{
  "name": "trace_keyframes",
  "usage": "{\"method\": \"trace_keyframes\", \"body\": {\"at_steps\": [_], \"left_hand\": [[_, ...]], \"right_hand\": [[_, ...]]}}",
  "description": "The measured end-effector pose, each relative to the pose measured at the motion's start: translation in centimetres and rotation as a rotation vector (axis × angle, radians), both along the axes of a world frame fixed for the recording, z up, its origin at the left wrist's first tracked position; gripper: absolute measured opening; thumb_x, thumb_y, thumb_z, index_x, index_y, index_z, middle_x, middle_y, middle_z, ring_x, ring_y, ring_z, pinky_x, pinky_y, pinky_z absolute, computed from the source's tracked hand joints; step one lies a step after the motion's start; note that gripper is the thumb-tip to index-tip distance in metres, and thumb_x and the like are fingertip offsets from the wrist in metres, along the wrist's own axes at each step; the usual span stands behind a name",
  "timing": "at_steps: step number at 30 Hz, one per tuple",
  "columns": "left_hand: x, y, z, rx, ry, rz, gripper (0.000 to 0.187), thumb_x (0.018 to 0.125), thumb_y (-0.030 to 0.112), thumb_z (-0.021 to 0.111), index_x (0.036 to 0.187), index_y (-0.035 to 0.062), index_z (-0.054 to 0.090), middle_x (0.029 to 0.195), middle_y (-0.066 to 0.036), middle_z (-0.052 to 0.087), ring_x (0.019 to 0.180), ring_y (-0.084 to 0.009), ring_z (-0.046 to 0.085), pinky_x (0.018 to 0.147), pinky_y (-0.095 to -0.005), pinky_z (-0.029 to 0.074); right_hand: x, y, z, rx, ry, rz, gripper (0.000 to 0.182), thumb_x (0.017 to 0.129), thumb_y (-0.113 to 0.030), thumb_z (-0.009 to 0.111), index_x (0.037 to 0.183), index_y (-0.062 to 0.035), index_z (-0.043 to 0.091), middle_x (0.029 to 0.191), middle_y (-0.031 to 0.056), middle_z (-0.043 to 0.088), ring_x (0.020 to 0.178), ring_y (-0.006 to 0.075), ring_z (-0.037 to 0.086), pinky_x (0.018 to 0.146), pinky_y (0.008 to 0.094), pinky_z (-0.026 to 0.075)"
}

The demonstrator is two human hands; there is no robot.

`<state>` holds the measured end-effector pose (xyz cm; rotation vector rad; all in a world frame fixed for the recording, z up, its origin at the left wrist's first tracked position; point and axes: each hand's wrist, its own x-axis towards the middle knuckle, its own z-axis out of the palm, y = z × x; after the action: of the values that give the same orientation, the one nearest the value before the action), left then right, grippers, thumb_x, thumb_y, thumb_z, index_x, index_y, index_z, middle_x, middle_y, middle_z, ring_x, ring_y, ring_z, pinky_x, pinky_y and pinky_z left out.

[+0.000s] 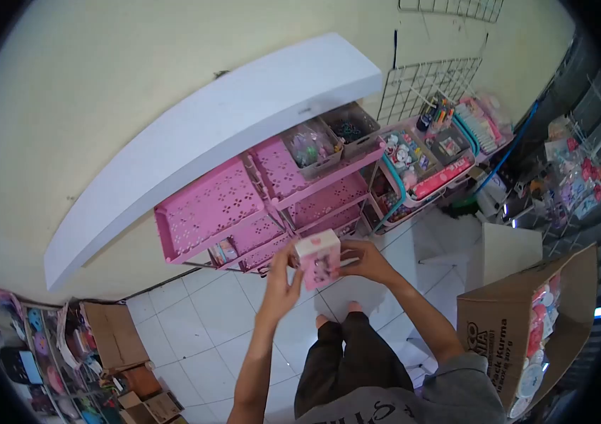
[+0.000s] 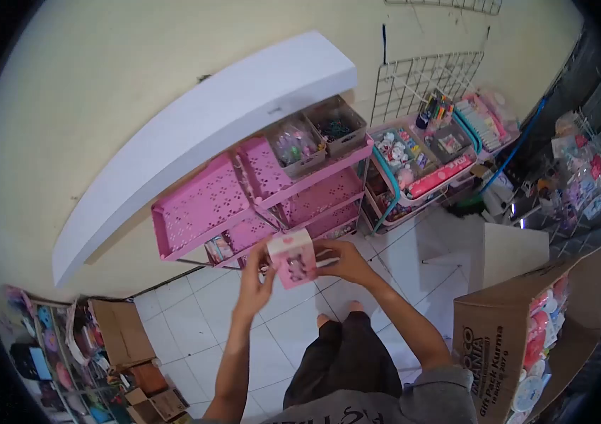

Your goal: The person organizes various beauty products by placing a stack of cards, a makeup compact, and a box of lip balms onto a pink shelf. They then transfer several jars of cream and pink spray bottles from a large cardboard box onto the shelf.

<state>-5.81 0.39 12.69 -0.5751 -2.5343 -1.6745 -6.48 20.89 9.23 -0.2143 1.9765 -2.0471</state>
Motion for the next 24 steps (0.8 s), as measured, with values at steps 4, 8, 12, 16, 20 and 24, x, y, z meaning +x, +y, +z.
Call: {"method": "trace_keyframes", "body": {"at_steps": [4,8,12,16,20,24], "left_hand": [[-0.2,2.9,-6.9,-0.092,-0.11,0.026,0.047,0.073,-0.003,0.049,0.117,0.0022,0.035,0.097,-0.015,0.045,0.079,-0.0224,0.045,0.074,-0.0308,0.039],[-2.7,6.3,-12.0,0.001,-0.202,0.213,0.046,0.077,-0.004,0.042,0.12,0.0019,0.03,0.115,-0.017,0.035,0.099,-0.0278,0.043,0.085,-0.0328,0.037],[-7.2,8.7,-16.4,0.147,-0.143,0.329,0.058,0.076,-0.006,0.039,0.127,0.0028,0.014,0.126,-0.016,0.022,0.11,-0.025,0.032,0.091,-0.0346,0.031],[-11.6,8.6,-20.8,0.259,-0.228,0.559,0.04,0.077,0.001,0.041,0.114,-0.0018,0.029,0.111,-0.012,0.037,0.098,-0.0192,0.039,0.086,-0.0283,0.03],[-14.5,7.2,-23.6,0.374,-0.234,0.625,0.027,0.072,0.001,0.04,0.099,0.001,0.037,0.091,-0.005,0.042,0.079,-0.0121,0.038,0.069,-0.0226,0.033],[-15.4,6.8,-26.2,0.31,-0.233,0.695,0.025,0.069,0.001,0.04,0.093,0.0029,0.037,0.085,-0.003,0.041,0.074,-0.0098,0.036,0.062,-0.022,0.032]], "right_hand": [[-1.6,2.7,-7.9,-0.013,-0.194,-0.005,0.045,0.056,-0.002,0.069,0.099,-0.0016,0.055,0.089,0.0059,0.058,0.083,0.0152,0.055,0.073,0.0284,0.045],[-7.4,4.6,-13.2,0.029,-0.051,-0.044,0.044,0.054,0.0,0.068,0.096,-0.0015,0.056,0.092,0.0063,0.058,0.083,0.0149,0.055,0.073,0.0279,0.045],[-13.1,2.9,-17.7,0.099,0.064,-0.178,0.043,0.058,-0.002,0.068,0.099,0.001,0.054,0.093,0.0066,0.058,0.081,0.0129,0.054,0.072,0.025,0.044],[-17.6,-0.3,-20.9,0.079,0.123,-0.206,0.044,0.06,0.0,0.067,0.101,0.0043,0.051,0.093,0.0092,0.057,0.083,0.0136,0.054,0.071,0.0225,0.045],[-18.8,-3.4,-22.5,-0.009,0.034,-0.253,0.04,0.062,0.006,0.061,0.101,0.0039,0.051,0.096,0.0131,0.057,0.083,0.0161,0.056,0.071,0.0233,0.046],[-18.8,-7.2,-25.8,0.075,0.194,-0.556,0.034,0.062,0.007,0.053,0.096,0.0007,0.056,0.08,0.0152,0.06,0.07,0.021,0.06,0.062,0.0263,0.046]]}}
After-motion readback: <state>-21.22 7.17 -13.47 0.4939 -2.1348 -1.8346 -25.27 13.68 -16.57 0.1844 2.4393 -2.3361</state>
